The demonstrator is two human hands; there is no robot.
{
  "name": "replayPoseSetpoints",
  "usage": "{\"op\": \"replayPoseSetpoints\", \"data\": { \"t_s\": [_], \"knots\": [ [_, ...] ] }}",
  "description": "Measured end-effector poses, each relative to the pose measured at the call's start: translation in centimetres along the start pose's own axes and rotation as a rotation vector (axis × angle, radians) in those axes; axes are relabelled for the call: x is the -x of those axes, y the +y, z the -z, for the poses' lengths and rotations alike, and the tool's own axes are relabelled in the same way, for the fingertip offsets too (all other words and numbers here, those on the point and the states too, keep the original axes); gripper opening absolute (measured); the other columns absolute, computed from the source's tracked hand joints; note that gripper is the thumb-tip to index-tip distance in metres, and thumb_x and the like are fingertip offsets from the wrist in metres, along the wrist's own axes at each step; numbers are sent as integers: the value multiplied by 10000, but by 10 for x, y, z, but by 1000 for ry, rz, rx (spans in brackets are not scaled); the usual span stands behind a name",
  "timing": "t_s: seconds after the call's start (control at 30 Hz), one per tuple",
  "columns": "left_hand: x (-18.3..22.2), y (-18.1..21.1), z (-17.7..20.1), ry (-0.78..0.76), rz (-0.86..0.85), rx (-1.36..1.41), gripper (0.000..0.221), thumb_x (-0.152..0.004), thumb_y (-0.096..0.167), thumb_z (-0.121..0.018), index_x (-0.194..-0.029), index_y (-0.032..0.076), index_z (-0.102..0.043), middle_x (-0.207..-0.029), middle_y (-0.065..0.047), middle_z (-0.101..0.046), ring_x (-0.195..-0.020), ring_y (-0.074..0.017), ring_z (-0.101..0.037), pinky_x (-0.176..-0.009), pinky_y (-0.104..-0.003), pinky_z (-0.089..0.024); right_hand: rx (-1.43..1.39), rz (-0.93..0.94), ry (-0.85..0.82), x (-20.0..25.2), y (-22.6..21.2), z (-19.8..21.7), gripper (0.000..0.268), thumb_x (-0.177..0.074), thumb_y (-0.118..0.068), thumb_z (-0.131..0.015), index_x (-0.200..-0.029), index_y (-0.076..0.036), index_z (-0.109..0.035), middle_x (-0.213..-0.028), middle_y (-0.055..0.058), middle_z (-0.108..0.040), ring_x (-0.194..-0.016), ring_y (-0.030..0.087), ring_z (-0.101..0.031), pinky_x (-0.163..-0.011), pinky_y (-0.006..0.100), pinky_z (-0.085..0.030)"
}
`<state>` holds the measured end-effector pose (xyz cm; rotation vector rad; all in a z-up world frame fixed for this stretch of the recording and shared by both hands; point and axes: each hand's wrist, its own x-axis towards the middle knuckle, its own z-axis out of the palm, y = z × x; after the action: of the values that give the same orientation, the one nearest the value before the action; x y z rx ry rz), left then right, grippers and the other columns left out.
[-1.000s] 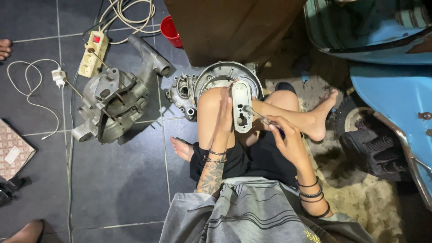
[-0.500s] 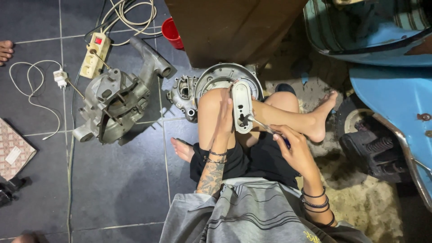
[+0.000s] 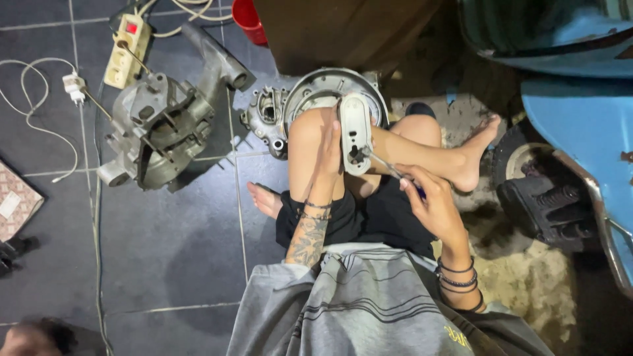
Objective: Adjusting or installing components on a motorcycle brake shoe assembly using a small hand tool.
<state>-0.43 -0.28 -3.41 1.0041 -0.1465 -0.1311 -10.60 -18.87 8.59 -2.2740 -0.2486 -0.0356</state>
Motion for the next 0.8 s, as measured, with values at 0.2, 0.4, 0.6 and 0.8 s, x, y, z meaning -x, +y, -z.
{"op": "replayPoseSetpoints", "data": {
  "t_s": [0.2, 0.4, 0.6, 0.8],
  "knots": [
    [-24, -28, 19, -111, -24, 144, 666, -1076, 532, -297, -1571, 110, -153, -1187, -343, -613, -775, -388, -750, -711, -475, -636, -30, 20, 37, -2, 5, -5, 291, -986, -13, -593, -1261, -34, -687, -802, 171, -724, -870, 414, -714, -809, 523, -543],
    [-11, 9, -10, 149, 75, -170, 711, -1103, 450, -349, -1583, -45, -174, -1639, -273, -167, -1542, -323, -141, -1300, -445, -21, -50, 28, 126, -8, 4, -18, 307, -1016, -38, -587, -1312, -51, -666, -858, 142, -724, -866, 377, -706, -811, 481, -552],
    [-11, 8, -7, 87, -16, -267, 703, -1112, 440, -338, -1581, -57, -176, -1631, -282, -184, -1540, -349, -135, -1291, -503, 4, -21, 34, 209, -25, -6, -32, 315, -1006, -11, -606, -1310, -55, -674, -909, 174, -709, -903, 406, -704, -817, 498, -557],
    [-13, -20, 9, 78, -25, -307, 716, -1106, 473, -336, -1594, -28, -179, -1646, -248, -182, -1548, -337, -138, -1295, -481, -24, -42, 34, 195, -26, -10, -42, 282, -994, -14, -616, -1266, -48, -682, -942, 183, -711, -929, 413, -715, -809, 493, -563]
  ]
}}
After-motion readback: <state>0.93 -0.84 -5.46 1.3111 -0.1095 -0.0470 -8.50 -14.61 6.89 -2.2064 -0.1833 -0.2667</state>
